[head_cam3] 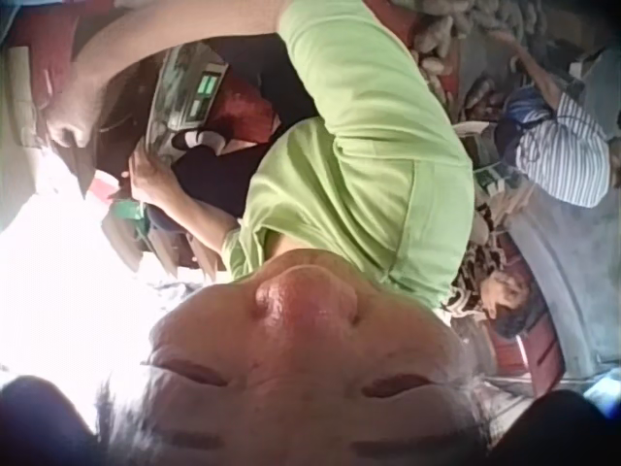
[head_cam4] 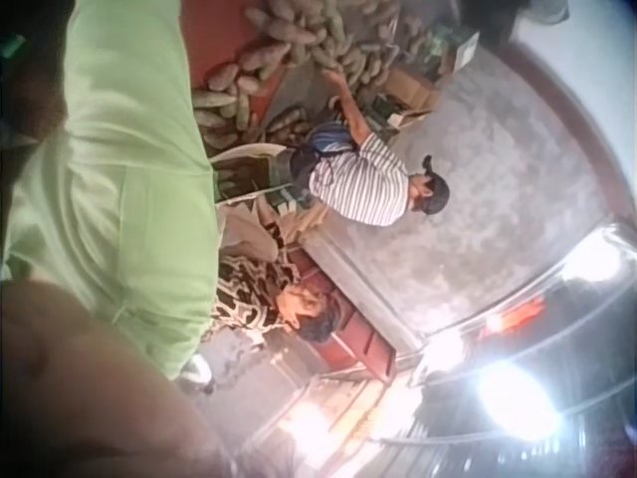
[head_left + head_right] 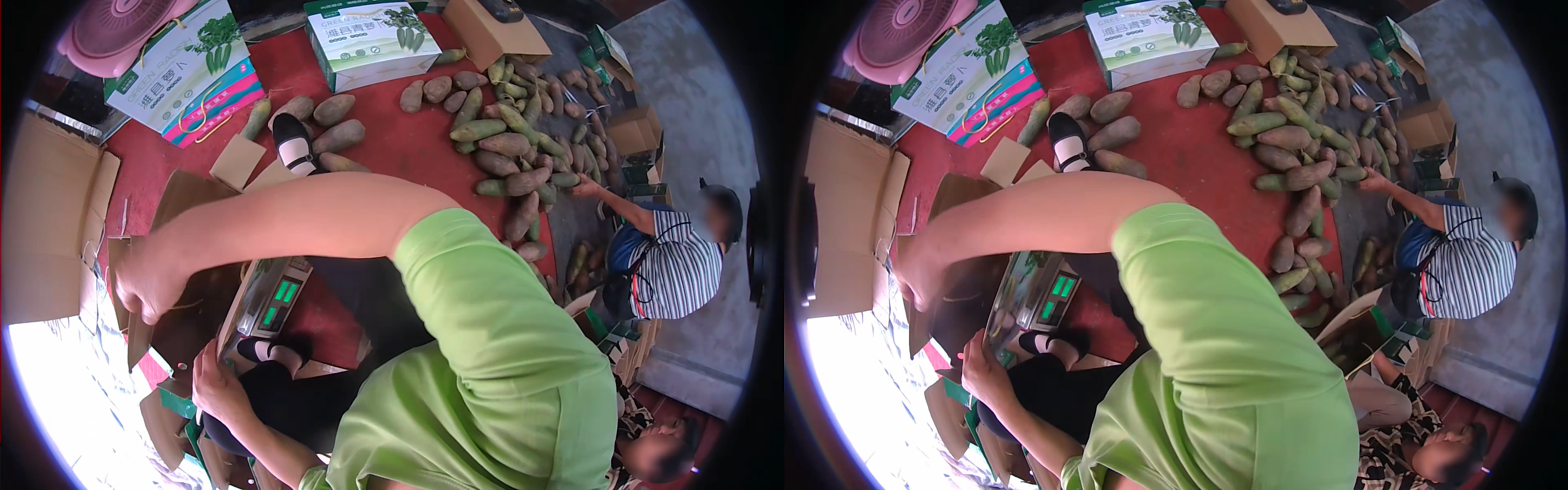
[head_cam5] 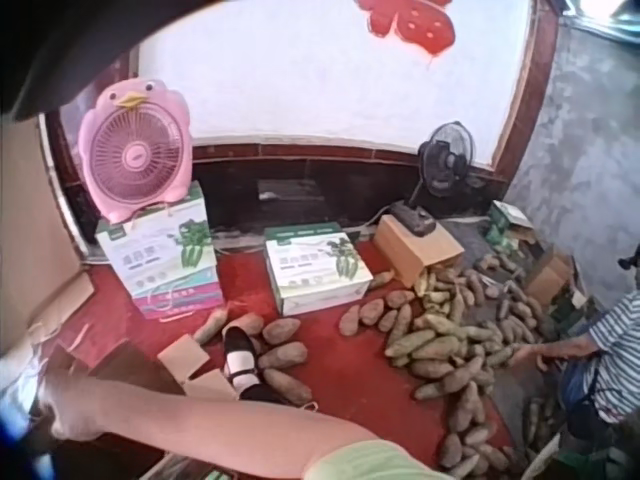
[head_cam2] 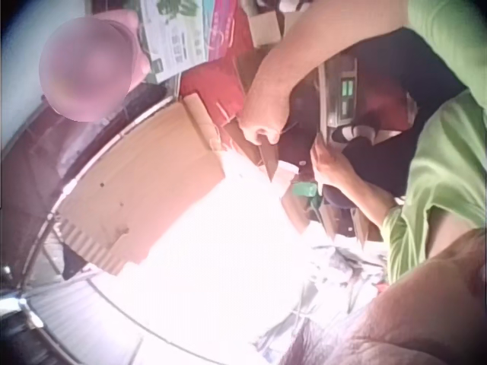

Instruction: Sort, weigh, and pack green cucumbers or similar produce into cardboard boxes.

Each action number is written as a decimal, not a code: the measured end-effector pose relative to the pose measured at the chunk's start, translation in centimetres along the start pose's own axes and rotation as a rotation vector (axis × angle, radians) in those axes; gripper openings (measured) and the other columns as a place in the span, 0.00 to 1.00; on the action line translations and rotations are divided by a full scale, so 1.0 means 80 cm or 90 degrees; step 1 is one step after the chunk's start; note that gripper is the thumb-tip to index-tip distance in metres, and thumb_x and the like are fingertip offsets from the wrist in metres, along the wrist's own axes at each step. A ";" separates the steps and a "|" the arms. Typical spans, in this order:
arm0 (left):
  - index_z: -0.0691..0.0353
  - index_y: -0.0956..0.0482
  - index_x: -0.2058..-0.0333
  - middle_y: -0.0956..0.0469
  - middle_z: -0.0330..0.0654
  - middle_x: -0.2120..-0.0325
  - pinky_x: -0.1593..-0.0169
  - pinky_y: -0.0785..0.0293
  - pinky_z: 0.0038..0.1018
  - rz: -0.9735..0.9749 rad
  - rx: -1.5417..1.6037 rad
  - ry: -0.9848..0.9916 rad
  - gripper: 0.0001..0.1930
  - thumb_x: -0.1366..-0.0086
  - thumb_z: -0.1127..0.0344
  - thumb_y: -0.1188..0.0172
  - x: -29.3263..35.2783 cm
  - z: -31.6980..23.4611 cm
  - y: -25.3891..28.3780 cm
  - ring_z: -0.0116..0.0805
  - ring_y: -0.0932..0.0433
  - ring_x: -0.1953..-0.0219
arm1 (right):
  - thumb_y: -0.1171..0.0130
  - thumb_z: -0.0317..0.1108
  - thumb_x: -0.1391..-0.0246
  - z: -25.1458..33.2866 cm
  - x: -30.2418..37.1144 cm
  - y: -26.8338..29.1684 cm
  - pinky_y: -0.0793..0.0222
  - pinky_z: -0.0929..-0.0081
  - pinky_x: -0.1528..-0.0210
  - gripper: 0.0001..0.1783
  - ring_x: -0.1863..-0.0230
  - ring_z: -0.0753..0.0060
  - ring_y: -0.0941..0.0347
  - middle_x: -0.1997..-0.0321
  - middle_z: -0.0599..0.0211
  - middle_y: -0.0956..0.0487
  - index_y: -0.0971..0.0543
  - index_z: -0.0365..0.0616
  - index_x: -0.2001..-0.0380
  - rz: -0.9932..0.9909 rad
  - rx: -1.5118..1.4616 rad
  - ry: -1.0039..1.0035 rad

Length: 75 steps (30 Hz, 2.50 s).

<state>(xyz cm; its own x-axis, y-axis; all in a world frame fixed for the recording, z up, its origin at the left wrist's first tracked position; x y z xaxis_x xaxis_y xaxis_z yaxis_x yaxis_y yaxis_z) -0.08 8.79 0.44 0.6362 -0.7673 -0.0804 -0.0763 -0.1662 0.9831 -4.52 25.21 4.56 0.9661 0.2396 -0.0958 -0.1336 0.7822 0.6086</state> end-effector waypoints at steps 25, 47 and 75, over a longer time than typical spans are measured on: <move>0.61 0.20 0.60 0.20 0.45 0.66 0.62 0.24 0.34 -0.062 -0.067 -0.071 0.09 0.37 0.68 0.47 0.000 -0.003 -0.012 0.44 0.20 0.64 | 0.46 0.34 0.53 -0.406 0.453 -0.172 0.28 0.61 0.55 0.13 0.58 0.56 0.23 0.63 0.56 0.19 0.20 0.48 0.62 -0.400 -0.091 -0.748; 0.60 0.20 0.60 0.19 0.44 0.65 0.59 0.24 0.33 -0.072 -0.044 -0.047 0.10 0.40 0.72 0.44 0.006 -0.005 -0.010 0.43 0.19 0.64 | 0.44 0.36 0.54 -0.363 0.644 -0.242 0.30 0.62 0.50 0.14 0.54 0.55 0.24 0.59 0.57 0.20 0.18 0.50 0.62 -0.444 -0.096 -0.889; 0.63 0.21 0.59 0.20 0.45 0.64 0.58 0.26 0.35 -0.060 -0.030 -0.055 0.09 0.38 0.74 0.47 0.005 -0.004 -0.012 0.43 0.21 0.62 | 0.52 0.30 0.46 -0.423 0.678 -0.170 0.43 0.46 0.41 0.23 0.40 0.65 0.38 0.41 0.73 0.34 0.33 0.60 0.46 -0.243 0.469 -1.053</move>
<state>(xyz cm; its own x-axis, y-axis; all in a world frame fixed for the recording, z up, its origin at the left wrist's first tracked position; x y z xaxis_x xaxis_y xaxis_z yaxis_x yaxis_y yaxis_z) 0.48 8.87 -0.46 0.5696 -0.8008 -0.1850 0.0186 -0.2124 0.9770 42.21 47.01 -35.53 0.1827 -0.9618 0.2040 -0.2099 0.1645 0.9638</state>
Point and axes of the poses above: each hand's wrist, its own x-axis away from the middle knuckle, its own y-axis out of the back of the hand, z = x × y, the point moved 7 cm from there along -x, towards the middle knuckle
